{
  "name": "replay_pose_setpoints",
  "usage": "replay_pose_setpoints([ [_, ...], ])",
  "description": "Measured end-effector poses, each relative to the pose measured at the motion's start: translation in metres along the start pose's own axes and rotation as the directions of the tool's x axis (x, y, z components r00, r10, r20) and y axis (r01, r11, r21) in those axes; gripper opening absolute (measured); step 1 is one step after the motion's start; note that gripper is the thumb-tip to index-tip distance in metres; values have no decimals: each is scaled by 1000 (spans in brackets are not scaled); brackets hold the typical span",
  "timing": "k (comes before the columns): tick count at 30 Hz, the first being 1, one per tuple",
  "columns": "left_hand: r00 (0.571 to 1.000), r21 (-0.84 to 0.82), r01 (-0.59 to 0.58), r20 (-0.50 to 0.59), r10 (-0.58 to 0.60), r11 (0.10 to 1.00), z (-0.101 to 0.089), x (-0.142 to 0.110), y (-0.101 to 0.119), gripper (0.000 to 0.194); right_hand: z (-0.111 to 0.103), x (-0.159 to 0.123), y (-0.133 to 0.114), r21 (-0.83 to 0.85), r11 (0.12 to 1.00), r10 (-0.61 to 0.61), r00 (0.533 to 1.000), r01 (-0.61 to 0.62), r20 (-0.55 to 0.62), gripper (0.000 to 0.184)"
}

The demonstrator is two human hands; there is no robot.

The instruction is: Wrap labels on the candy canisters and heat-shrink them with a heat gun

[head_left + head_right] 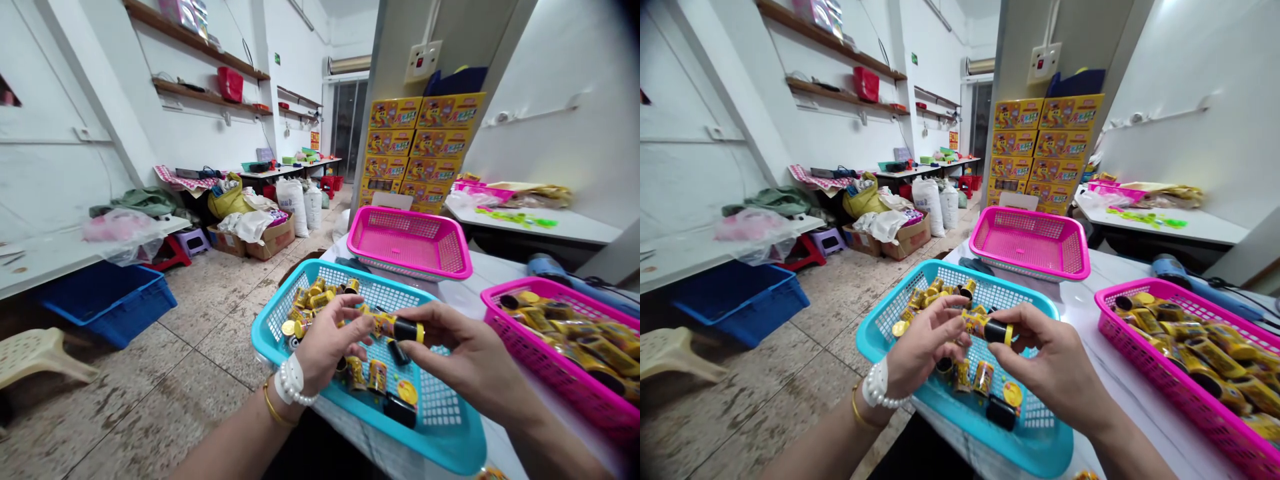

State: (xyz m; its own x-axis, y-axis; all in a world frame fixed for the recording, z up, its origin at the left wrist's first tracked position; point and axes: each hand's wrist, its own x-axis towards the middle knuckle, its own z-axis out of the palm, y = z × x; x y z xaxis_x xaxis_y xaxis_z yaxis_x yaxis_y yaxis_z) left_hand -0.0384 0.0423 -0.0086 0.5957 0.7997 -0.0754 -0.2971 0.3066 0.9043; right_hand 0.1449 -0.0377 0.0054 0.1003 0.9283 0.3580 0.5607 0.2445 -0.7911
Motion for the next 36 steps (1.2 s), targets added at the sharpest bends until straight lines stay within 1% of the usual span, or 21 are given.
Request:
replay_pose_setpoints([
  [2, 994, 28, 29, 103, -32, 999, 0, -2, -1, 54, 1, 1, -1, 9, 999, -43, 999, 43, 12, 27],
  [3, 992, 32, 32, 118, -35, 999, 0, -2, -2, 51, 1, 1, -1, 18, 998, -65, 998, 65, 15, 27],
  [5, 995, 27, 28, 90, -30, 999, -1, -3, -3, 46, 0, 2, 0, 56, 995, -79, 997, 78, 16, 32],
  [7, 997, 28, 36, 66, -37, 999, -1, -2, -3, 45, -3, 3, 1, 103, 994, -44, 999, 41, 23, 38],
  [9, 996, 60, 38, 74, -42, 997, 1, -1, -1, 45, -5, 3, 3, 110, 994, -25, 999, 22, 29, 34],
  [12, 996, 133, -1, 94, -11, 991, 8, 0, 3, 47, -4, 3, 2, 60, 993, -106, 994, 106, -8, 18],
  [15, 990, 173, -21, 141, -4, 985, 11, 1, 3, 51, -4, 4, -1, 42, 982, -186, 983, 185, -2, 17],
  [18, 979, 131, 37, 192, -63, 991, 5, 1, 0, 59, -3, 4, -4, 1, 975, -222, 975, 222, -4, 19],
  [20, 977, 100, 73, 193, -91, 992, -1, 0, -2, 54, -2, 3, -5, -39, 969, -245, 969, 244, -21, 18],
  [21, 979, 101, 65, 186, -83, 993, -3, -1, -3, 49, -1, 3, -5, -44, 969, -246, 969, 245, -23, 17],
  [22, 983, 116, 30, 178, -50, 993, -4, -3, -3, 44, 0, 2, -4, -27, 972, -232, 972, 232, -25, 17],
  [24, 982, 183, -114, 169, 83, 976, -2, -7, -1, 34, 1, 1, 0, 76, 986, -145, 989, 146, -19, 17],
  [26, 953, 294, -286, 186, 239, 912, 3, -11, 4, 27, 3, 1, 4, 239, 971, -14, 1000, 8, 22, 21],
  [28, 919, 393, -390, 229, 322, 833, 8, -13, 11, 22, 5, 2, 7, 353, 931, 76, 994, -97, 74, 26],
  [29, 913, 423, -402, 247, 323, 812, 8, -13, 13, 24, 6, 3, 8, 380, 918, 94, 992, -118, 83, 27],
  [30, 919, 434, -386, 251, 302, 814, 7, -13, 15, 28, 7, 3, 8, 391, 913, 95, 993, -117, 75, 27],
  [32, 948, 404, -293, 239, 209, 867, 4, -11, 17, 38, 10, 3, 7, 375, 924, 69, 997, -76, 32, 26],
  [33, 960, 385, -243, 230, 162, 890, 1, -10, 16, 40, 12, 3, 6, 357, 932, 54, 998, -55, 13, 25],
  [34, 966, 379, -213, 221, 135, 901, -1, -9, 15, 38, 14, 2, 5, 344, 938, 50, 999, -47, 1, 24],
  [35, 968, 394, -210, 214, 133, 895, -3, -8, 13, 34, 16, 2, 4, 344, 937, 62, 998, -60, 4, 24],
  [36, 965, 429, -235, 209, 157, 873, -4, -8, 11, 30, 18, 2, 3, 359, 929, 92, 996, -92, 19, 25],
])
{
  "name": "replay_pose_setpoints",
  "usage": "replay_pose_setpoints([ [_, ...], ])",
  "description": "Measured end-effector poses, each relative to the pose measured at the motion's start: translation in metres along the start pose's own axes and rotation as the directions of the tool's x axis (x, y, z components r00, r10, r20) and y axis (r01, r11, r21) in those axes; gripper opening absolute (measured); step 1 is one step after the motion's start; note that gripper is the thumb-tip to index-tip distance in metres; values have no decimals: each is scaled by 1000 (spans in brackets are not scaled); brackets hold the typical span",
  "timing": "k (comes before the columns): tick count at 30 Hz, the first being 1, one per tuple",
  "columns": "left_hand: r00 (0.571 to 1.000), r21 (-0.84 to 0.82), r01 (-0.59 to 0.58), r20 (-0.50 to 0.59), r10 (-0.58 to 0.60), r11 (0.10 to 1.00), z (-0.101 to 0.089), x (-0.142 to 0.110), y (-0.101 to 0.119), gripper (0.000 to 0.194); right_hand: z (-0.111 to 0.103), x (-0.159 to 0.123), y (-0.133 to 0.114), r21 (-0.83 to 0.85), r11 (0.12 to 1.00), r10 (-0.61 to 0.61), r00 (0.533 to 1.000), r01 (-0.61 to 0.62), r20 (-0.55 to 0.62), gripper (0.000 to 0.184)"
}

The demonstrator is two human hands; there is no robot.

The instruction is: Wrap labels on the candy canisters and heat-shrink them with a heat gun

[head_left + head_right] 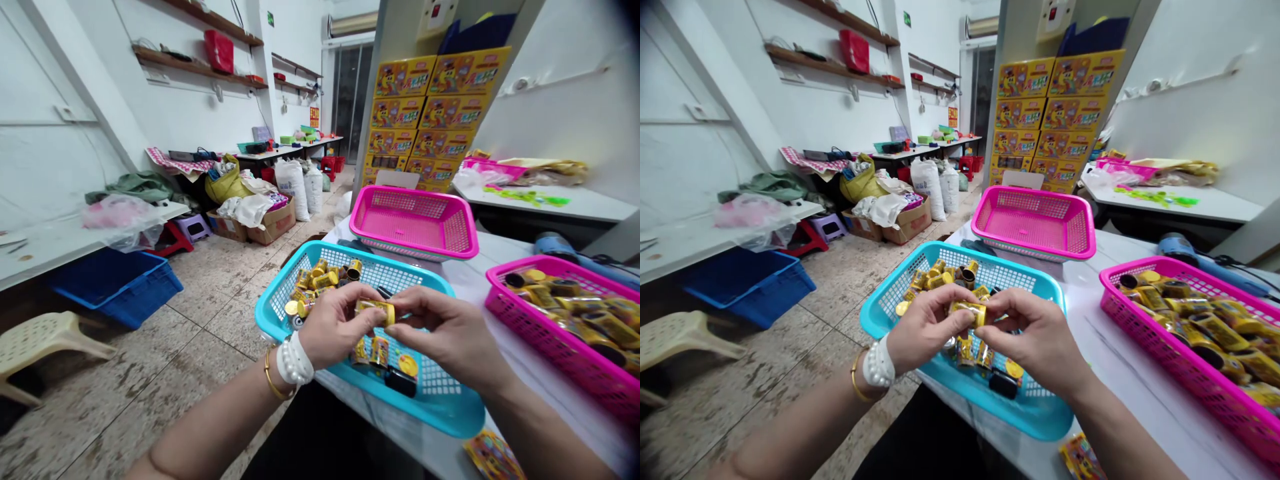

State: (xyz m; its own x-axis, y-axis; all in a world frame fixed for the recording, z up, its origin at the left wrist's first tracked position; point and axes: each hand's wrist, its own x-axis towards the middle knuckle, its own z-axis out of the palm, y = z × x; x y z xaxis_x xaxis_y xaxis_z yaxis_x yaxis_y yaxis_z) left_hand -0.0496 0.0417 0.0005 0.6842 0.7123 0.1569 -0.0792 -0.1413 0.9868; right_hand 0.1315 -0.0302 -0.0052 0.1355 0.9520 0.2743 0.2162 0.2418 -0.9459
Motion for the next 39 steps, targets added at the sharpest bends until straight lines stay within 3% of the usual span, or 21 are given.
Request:
replay_pose_setpoints([
  [3, 997, 167, -65, -35, 72, 984, 1, 0, -2, 26, 5, 2, -1, 92, 982, 161, 986, -164, 38, 31],
  [6, 999, 140, -32, -10, 34, 990, -1, 3, 0, 36, 4, 5, -3, 117, 968, 218, 975, -220, 34, 33],
  [9, 997, -49, 56, 57, -54, 997, -7, 8, 0, 52, -2, 7, -5, 110, 983, 147, 989, -146, -4, 32],
  [14, 955, -291, 275, 193, -225, 916, -10, 12, -7, 43, -11, 6, -1, 204, 972, 80, 983, -113, 165, 34],
  [20, 921, -431, 357, 313, -234, 829, -1, 10, -6, 43, -9, 3, 8, 368, 928, 27, 994, -63, 101, 15],
  [26, 916, -420, 384, 283, -283, 822, 0, 9, -1, 43, -12, 3, 8, 306, 950, 12, 990, -55, 138, 22],
  [30, 923, -444, 366, 287, -257, 818, -1, 9, -2, 43, -11, 2, 9, 347, 938, -3, 997, -24, 78, 13],
  [33, 934, -423, 347, 240, -266, 837, -2, 9, -4, 45, -7, 0, 7, 295, 955, -3, 995, -26, 98, 16],
  [36, 927, -382, 358, 255, -275, 852, -2, 8, -7, 49, -2, -3, 4, 225, 971, -108, 988, 81, 113, 17],
  [39, 915, -432, 372, 321, -245, 822, -1, 6, -10, 47, 1, -6, 6, 254, 946, -223, 973, 203, 53, 17],
])
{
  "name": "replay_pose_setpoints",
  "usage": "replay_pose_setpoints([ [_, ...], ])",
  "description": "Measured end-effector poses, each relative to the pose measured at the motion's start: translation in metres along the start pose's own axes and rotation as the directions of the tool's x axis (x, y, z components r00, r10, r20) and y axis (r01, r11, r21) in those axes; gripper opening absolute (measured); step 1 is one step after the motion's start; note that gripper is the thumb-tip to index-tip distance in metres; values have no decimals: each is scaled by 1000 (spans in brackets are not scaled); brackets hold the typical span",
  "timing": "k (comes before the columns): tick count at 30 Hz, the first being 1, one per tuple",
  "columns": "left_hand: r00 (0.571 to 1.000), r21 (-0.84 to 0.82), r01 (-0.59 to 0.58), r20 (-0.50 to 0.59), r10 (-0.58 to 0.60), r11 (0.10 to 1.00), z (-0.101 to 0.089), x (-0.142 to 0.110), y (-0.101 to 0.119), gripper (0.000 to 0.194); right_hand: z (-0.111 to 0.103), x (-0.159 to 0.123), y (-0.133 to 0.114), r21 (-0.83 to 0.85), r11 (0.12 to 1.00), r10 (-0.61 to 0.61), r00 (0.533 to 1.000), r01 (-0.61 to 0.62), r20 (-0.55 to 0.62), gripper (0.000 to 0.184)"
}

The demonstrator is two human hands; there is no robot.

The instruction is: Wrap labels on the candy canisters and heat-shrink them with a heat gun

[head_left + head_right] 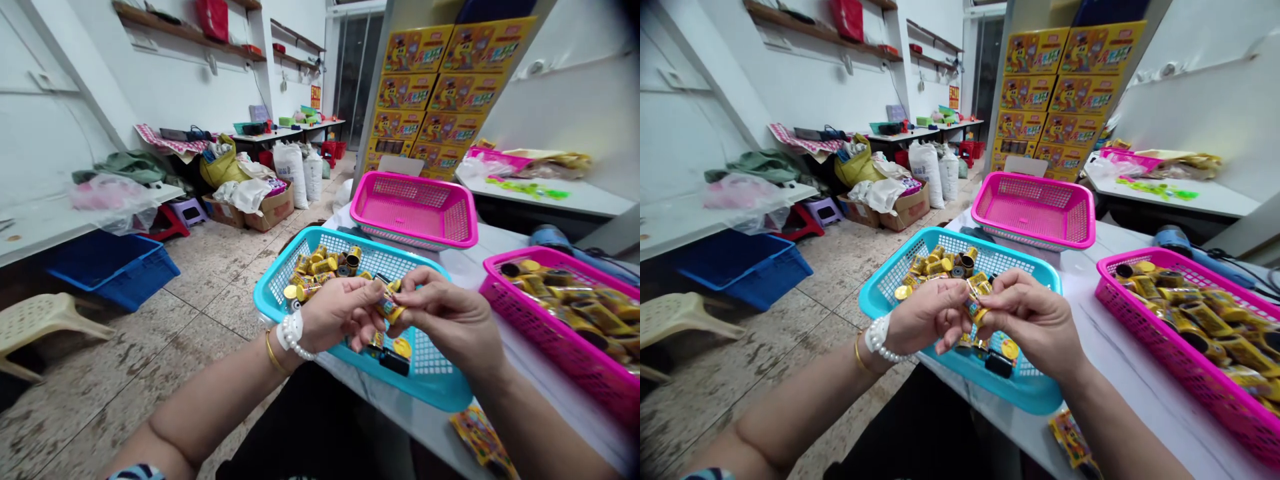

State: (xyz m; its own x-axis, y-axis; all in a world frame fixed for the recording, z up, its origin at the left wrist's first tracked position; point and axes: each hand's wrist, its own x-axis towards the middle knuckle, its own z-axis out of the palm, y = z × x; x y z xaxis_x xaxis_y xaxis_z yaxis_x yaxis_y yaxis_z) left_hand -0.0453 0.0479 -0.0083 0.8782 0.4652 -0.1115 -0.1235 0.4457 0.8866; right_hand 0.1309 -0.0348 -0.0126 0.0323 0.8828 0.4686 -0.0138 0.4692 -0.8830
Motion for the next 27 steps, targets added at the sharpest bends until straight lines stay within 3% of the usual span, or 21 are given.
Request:
replay_pose_setpoints([
  [3, 1000, -29, -8, 17, 8, 1000, 1, -2, -2, 46, 1, -3, 0, -16, 1000, -3, 1000, 3, 6, 21],
  [5, 1000, -5, -25, 6, 25, 1000, 2, -5, -3, 50, 1, -3, -3, -150, 988, -21, 999, 26, 35, 26],
  [8, 999, -22, -38, 3, 38, 999, 5, -11, -4, 52, 6, -5, -12, -384, 912, -144, 989, 145, 31, 25],
  [13, 999, 42, -19, 40, 18, 999, 14, -21, -3, 48, 21, -19, -29, -476, 854, -245, 970, 209, -13, 21],
  [15, 1000, 174, -28, 10, 27, 984, 14, -24, 2, 43, 18, -31, -36, -508, 850, -181, 983, 136, -40, 26],
  [18, 971, 484, -68, -170, 170, 873, 2, -27, 11, 33, -1, -57, -45, -589, 808, -93, 981, -25, -169, 36],
  [20, 896, 713, -85, -252, 367, 696, -11, -30, 15, 43, -21, -80, -48, -672, 725, -85, 950, -148, -300, 26],
  [22, 819, 835, -92, -246, 518, 542, -23, -37, 13, 53, -38, -105, -46, -721, 624, -29, 913, -302, -407, 18],
  [23, 800, 856, -105, -230, 554, 507, -26, -42, 10, 53, -45, -118, -42, -726, 577, 26, 898, -373, -440, 18],
  [25, 798, 848, -149, -201, 567, 509, -27, -55, 2, 46, -53, -142, -29, -739, 484, 143, 876, -467, -460, 20],
  [27, 812, 819, -185, -183, 554, 543, -21, -67, -9, 36, -53, -162, -12, -775, 403, 208, 873, -488, -441, 17],
])
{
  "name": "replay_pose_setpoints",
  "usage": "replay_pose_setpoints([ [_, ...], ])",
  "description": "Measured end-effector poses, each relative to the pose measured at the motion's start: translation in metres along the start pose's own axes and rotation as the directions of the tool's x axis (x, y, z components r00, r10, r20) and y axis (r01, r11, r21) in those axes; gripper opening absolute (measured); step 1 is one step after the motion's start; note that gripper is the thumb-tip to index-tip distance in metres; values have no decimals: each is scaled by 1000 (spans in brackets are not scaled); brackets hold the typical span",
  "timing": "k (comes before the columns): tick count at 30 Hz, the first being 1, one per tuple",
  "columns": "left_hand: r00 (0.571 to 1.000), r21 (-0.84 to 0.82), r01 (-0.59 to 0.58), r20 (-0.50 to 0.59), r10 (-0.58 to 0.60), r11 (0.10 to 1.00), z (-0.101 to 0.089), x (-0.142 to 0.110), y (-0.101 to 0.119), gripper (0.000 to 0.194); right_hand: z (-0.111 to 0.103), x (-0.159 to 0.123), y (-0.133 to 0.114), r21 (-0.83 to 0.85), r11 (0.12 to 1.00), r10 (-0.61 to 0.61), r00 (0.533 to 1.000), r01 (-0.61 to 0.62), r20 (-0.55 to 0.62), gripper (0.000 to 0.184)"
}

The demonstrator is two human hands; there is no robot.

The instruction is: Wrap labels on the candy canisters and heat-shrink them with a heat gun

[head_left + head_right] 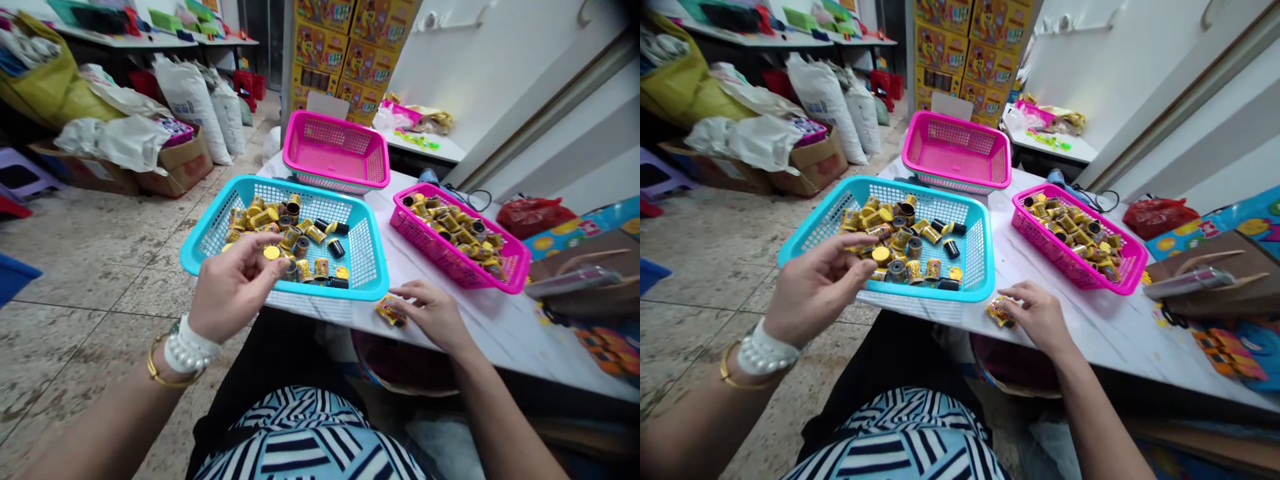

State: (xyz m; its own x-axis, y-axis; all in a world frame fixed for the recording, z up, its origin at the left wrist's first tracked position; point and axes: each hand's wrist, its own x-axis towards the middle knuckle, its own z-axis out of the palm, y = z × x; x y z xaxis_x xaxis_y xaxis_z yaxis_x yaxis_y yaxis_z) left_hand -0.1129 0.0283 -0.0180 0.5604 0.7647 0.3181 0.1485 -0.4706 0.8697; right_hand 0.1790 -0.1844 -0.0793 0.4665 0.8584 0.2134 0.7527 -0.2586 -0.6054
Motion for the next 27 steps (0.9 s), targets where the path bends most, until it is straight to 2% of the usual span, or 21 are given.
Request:
replay_pose_setpoints([
  [2, 999, -53, 13, 52, -10, 999, 10, -18, 3, 26, 16, -9, 10, -45, 999, -10, 1000, 11, 21, 12],
  [5, 969, -153, 106, 239, -67, 983, 36, -42, 4, 22, 33, -13, 14, -62, 997, -57, 997, 54, -46, 11],
  [8, 875, -220, 329, 436, -209, 919, 66, -58, -1, 25, 37, -13, 3, -63, 991, -131, 975, 121, -182, 11],
  [10, 809, -273, 458, 522, -269, 846, 84, -63, -4, 30, 37, -17, -13, -14, 989, -142, 940, 145, -310, 7],
  [12, 788, -346, 511, 555, -267, 787, 98, -64, -4, 40, 40, -24, -35, 52, 985, -123, 893, 161, -432, 3],
  [15, 815, -451, 496, 536, -219, 742, 112, -61, 3, 45, 49, -33, -68, 119, 968, -128, 846, 219, -517, 6],
  [18, 838, -472, 474, 501, -217, 743, 117, -54, 10, 33, 59, -33, -87, 152, 959, -131, 854, 237, -503, 9],
  [21, 862, -434, 429, 459, -215, 792, 112, -50, 8, 28, 62, -35, -87, 133, 960, -144, 842, 246, -519, 13],
  [23, 896, -382, 338, 412, -168, 860, 103, -53, -4, 26, 62, -43, -80, 158, 950, -141, 819, 271, -556, 16],
  [25, 930, -259, 205, 352, -105, 944, 94, -62, -27, 24, 65, -60, -70, 253, 932, -99, 852, 261, -513, 15],
  [27, 939, -53, 84, 338, -61, 995, 90, -76, -59, 24, 76, -81, -59, 374, 911, -43, 941, 176, -336, 11],
])
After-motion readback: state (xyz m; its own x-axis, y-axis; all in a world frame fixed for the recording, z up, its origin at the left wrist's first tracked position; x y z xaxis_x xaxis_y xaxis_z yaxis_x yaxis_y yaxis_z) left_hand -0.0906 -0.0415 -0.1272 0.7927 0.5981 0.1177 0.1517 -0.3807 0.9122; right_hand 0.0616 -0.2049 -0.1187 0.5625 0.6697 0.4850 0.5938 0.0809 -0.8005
